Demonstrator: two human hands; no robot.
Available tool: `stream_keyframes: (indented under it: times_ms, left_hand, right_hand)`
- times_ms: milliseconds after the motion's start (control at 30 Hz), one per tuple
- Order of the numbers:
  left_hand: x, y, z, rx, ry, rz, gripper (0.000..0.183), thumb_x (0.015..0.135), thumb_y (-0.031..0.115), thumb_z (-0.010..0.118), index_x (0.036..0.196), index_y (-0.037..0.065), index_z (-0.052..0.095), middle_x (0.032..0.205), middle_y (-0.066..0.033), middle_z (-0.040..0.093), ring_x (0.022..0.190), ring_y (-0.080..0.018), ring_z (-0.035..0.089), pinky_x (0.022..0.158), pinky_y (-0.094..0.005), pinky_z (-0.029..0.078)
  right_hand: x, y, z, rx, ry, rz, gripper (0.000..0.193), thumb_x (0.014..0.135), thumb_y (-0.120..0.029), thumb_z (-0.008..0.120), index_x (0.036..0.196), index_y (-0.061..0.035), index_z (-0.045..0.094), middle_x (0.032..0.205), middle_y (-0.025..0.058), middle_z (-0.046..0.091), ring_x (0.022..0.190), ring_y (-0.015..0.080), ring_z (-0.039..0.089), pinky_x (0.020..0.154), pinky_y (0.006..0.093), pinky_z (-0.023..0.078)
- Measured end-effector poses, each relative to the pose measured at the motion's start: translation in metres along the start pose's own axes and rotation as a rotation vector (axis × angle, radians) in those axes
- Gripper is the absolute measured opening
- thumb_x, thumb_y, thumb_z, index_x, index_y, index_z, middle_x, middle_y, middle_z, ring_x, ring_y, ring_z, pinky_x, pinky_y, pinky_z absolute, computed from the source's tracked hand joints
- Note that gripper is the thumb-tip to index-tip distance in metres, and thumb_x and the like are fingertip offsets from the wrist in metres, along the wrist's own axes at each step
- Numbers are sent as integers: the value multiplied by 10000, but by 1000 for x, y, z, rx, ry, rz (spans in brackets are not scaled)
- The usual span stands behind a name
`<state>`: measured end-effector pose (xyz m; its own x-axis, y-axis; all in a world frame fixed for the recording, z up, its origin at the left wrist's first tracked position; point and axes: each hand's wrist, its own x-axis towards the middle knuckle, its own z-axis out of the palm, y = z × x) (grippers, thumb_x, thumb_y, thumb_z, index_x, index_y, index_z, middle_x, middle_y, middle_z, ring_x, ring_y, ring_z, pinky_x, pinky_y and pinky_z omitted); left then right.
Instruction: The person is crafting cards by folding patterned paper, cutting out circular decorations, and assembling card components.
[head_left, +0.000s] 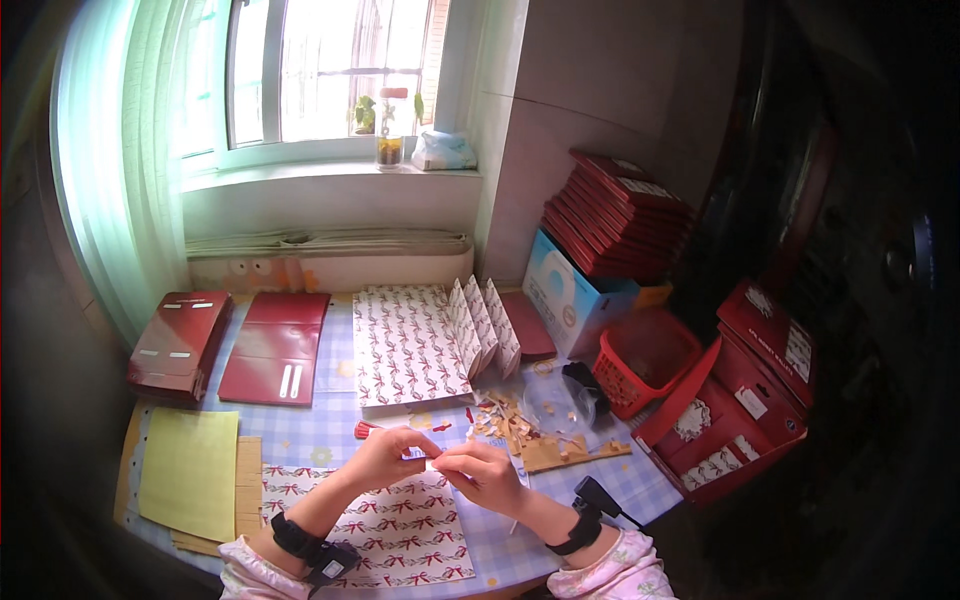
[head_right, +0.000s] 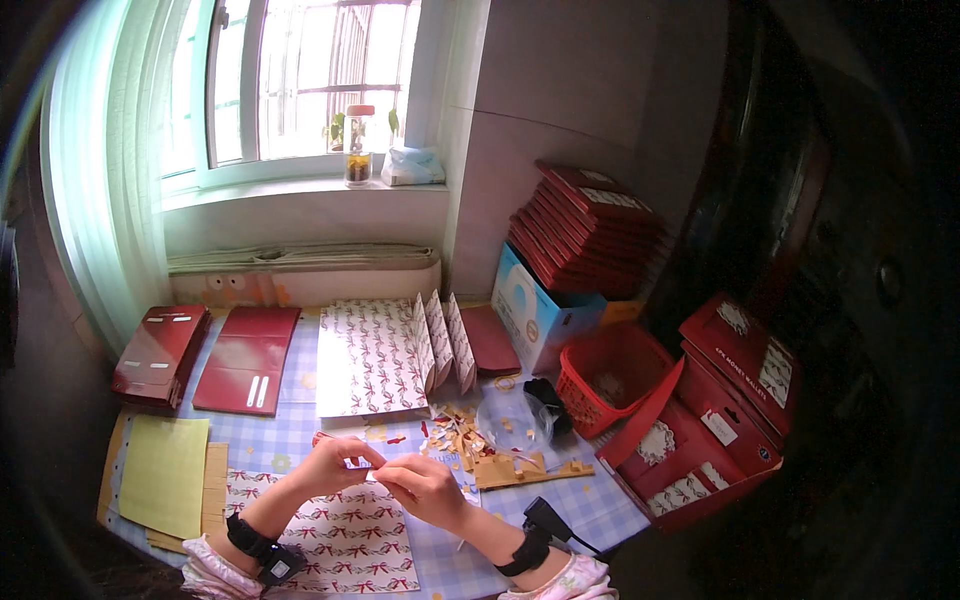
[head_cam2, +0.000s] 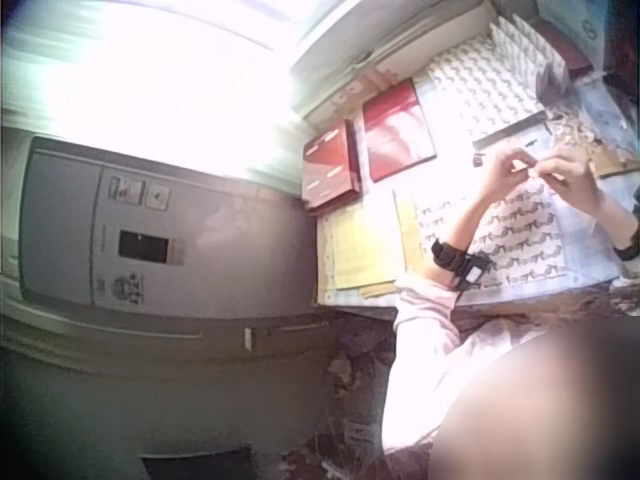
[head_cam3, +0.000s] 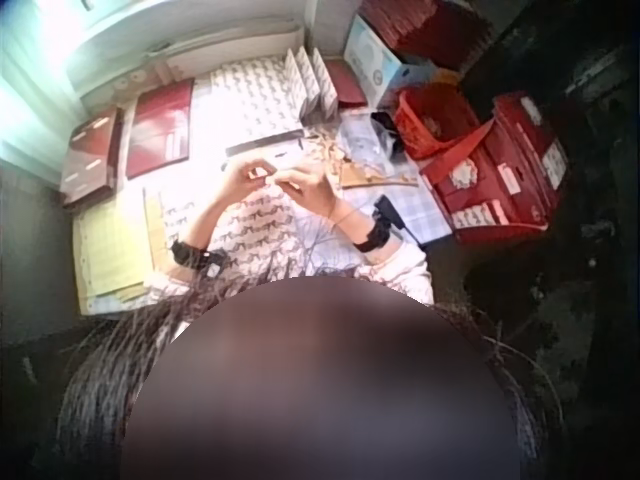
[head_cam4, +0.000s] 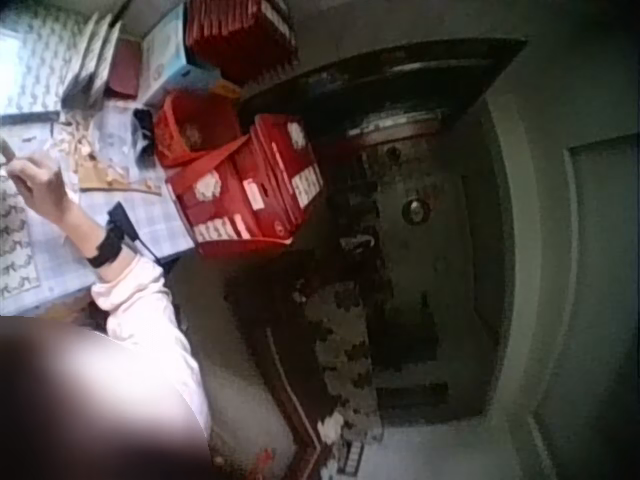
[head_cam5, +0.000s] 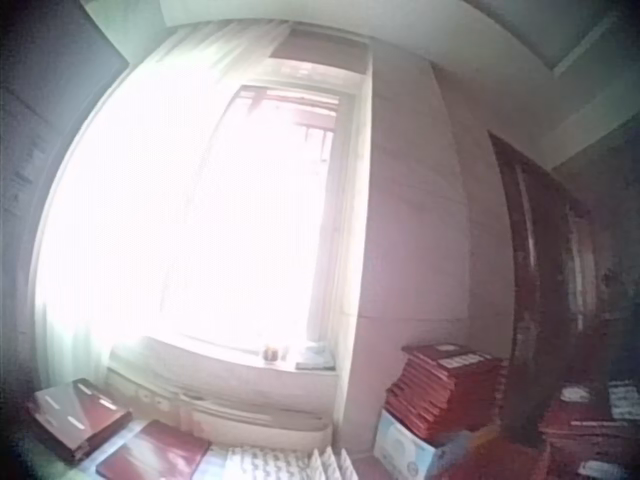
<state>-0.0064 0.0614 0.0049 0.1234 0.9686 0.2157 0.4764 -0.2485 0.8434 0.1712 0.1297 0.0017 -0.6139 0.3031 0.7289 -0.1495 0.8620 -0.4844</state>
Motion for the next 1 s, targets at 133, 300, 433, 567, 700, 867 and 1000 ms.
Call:
stream_keyframes:
  times_ms: [133, 300, 433, 567, 700, 867, 1000]
  left_hand:
    - [3, -7, 3, -49, 23, 105, 146, 714, 48, 637, 855, 84, 646, 815, -24, 639, 780, -140, 577, 664, -270, 457]
    - [0, 2, -2, 48, 47, 231, 105, 737, 81, 651, 842, 86, 652, 782, -34, 632, 717, -135, 577, 635, -256, 458]
    - [-2, 14, 0, 37, -51, -29, 97, 773, 100, 639, 859, 55, 634, 767, -54, 627, 675, -102, 595, 596, -228, 478]
    - [-3, 0, 9, -496, 60, -49, 117, 844, 89, 558, 902, -13, 555, 821, -98, 633, 749, -128, 620, 632, -236, 511]
    - [-1, 3, -3, -671, 36, -202, 146, 890, 112, 484, 942, -18, 524, 869, -121, 632, 773, -166, 632, 629, -247, 517]
    - [-4, -2, -15, -452, 28, -320, 189, 865, 168, 536, 895, -8, 597, 763, -64, 634, 658, -105, 599, 546, -210, 467]
    - [-5, 12, -28, -196, 6, -457, 212, 828, 200, 586, 812, -3, 643, 667, -18, 612, 557, -49, 525, 484, -179, 401]
  right_hand:
    - [-1, 2, -2, -26, 19, -28, 136, 697, -16, 661, 816, -64, 617, 774, 48, 610, 671, 198, 600, 567, 285, 473]
    - [-1, 2, 2, -35, 71, 6, 137, 691, -18, 667, 808, -68, 617, 765, 50, 609, 662, 203, 598, 561, 284, 472]
    - [-1, 6, 1, -23, 84, 62, 110, 729, -60, 650, 833, -56, 612, 774, 68, 609, 656, 203, 597, 555, 282, 475]
    - [1, 2, 2, 54, 74, 286, 163, 794, -112, 609, 939, -39, 586, 801, 81, 610, 660, 170, 598, 562, 264, 477]
    - [-6, 11, 3, 149, 21, 433, 205, 823, -120, 585, 1005, -29, 557, 832, 71, 610, 668, 125, 587, 579, 247, 477]
    - [-7, 19, 6, 684, 53, 748, 188, 830, -97, 577, 981, 10, 544, 833, 43, 602, 728, 75, 560, 656, 199, 455]
    - [-7, 19, 4, 673, -2, 753, 199, 824, -72, 567, 1007, 2, 542, 839, 44, 602, 715, 64, 555, 632, 194, 455]
